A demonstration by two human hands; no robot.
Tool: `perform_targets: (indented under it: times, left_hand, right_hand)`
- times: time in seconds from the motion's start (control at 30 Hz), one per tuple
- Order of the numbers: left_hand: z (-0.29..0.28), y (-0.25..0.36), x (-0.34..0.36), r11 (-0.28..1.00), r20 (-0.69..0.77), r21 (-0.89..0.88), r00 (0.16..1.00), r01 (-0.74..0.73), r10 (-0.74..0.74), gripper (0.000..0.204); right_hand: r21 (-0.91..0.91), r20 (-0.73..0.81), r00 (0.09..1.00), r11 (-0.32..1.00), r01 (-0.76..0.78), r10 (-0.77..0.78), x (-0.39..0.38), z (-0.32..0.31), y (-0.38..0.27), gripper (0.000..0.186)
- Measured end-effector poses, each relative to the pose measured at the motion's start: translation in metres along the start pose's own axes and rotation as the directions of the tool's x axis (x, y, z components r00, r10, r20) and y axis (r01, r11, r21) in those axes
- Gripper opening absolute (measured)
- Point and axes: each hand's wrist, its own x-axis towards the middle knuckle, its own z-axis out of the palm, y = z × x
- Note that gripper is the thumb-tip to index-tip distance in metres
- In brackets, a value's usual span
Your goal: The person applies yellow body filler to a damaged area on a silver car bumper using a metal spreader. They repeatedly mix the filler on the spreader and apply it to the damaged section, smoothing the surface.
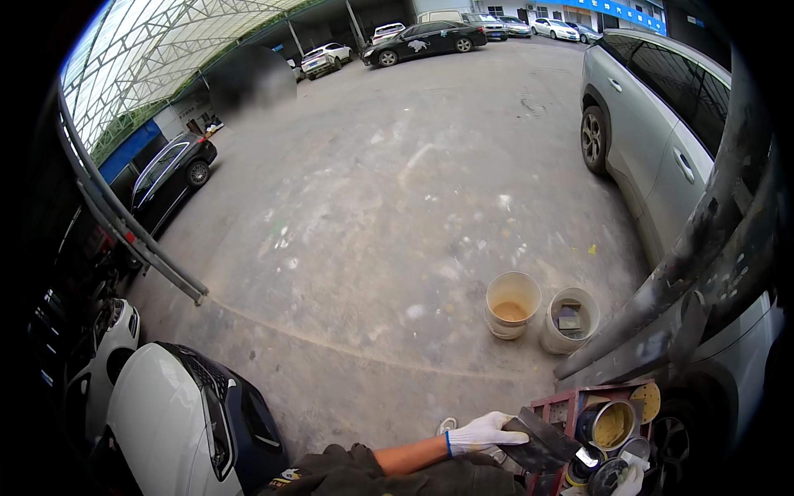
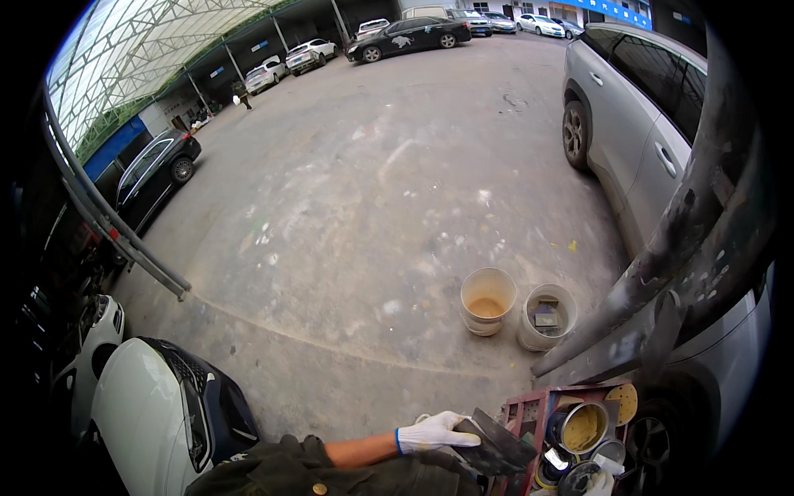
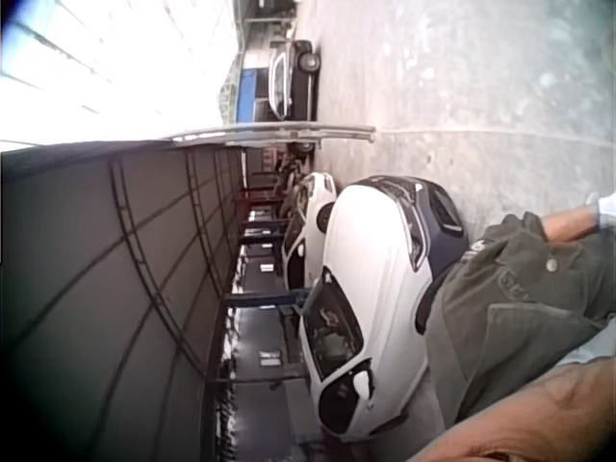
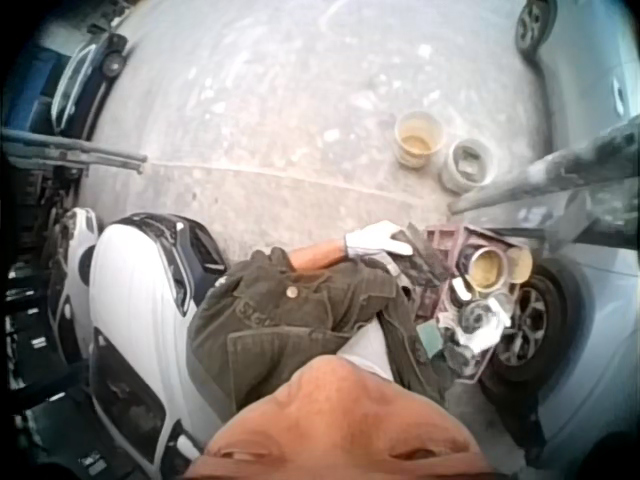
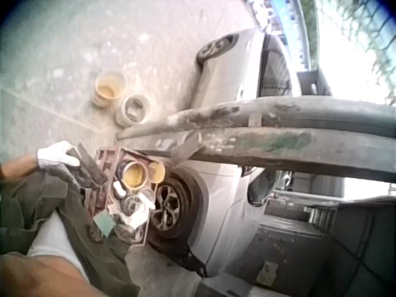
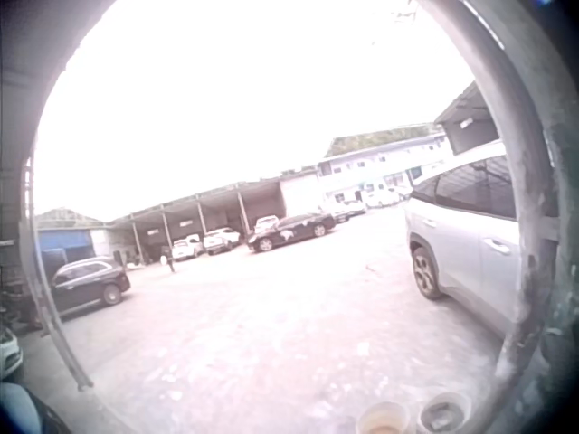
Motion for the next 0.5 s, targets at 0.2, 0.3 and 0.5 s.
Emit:
perform_targets:
  times: [0.2, 0.3, 0.5]
  left_hand:
    - [0.017, -0.003, 0.020, 0.955, 0.078, 0.298, 0.997, -0.017, -0.006, 0.035]
    - [0.023, 0.010, 0.020, 0.933, 0.068, 0.353, 0.993, 0.064, -0.094, 0.028]
    - [0.025, 0.005, 0.026, 0.888, 0.063, 0.337, 0.934, 0.312, -0.352, 0.031]
  right_hand:
    - [0.655, 0.705, 0.685, 0.538, -0.531, -0.184, -0.054, 0.070, -0.106, 0.067]
    - [0.494, 0.730, 0.681, 0.734, -0.466, -0.058, -0.062, 0.083, -0.115, 0.038]
    - [0.476, 0.748, 0.638, 0.818, -0.324, -0.183, -0.063, 0.079, -0.088, 0.034]
